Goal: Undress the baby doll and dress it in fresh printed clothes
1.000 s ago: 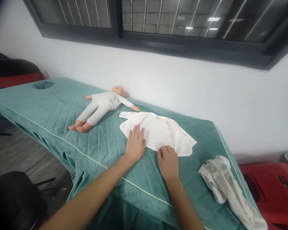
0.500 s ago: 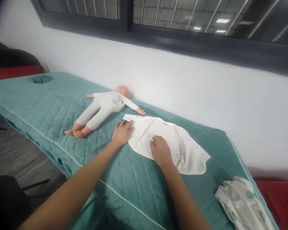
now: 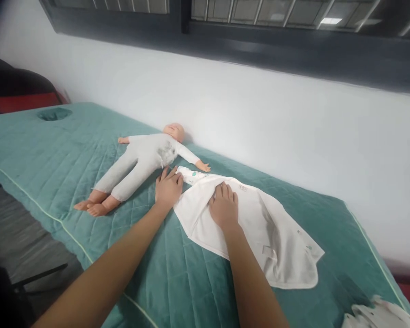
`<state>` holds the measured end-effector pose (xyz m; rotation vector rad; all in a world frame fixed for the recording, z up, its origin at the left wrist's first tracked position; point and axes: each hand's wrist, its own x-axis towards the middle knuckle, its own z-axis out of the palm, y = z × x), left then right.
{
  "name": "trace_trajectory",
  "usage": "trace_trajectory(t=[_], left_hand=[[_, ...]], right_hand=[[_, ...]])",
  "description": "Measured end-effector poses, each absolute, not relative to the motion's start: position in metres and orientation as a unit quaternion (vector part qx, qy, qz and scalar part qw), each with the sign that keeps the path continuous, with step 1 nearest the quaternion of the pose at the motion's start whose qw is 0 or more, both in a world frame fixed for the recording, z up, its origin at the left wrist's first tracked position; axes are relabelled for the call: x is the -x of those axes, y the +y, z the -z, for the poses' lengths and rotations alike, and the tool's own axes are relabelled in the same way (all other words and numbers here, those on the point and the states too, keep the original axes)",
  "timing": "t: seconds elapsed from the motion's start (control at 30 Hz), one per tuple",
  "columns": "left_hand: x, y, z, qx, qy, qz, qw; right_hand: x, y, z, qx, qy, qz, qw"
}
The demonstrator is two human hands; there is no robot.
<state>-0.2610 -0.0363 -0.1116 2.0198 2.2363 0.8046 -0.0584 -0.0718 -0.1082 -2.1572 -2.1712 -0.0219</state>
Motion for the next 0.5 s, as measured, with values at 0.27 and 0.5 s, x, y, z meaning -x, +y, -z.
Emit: trace_trajectory(t=[0.27, 0.5], left_hand=[[0.259, -0.041, 0.108, -0.740, 0.629, -0.236, -0.021], [0.260, -0.019, 0.113, -0.856, 0.491, -0.152, 0.051]], right_hand=[[0.066, -0.073, 0.104, 0.714, -0.699, -0.009, 0.046], [0.063, -0.076, 0.103, 0.690, -0.722, -0.023, 0.048]])
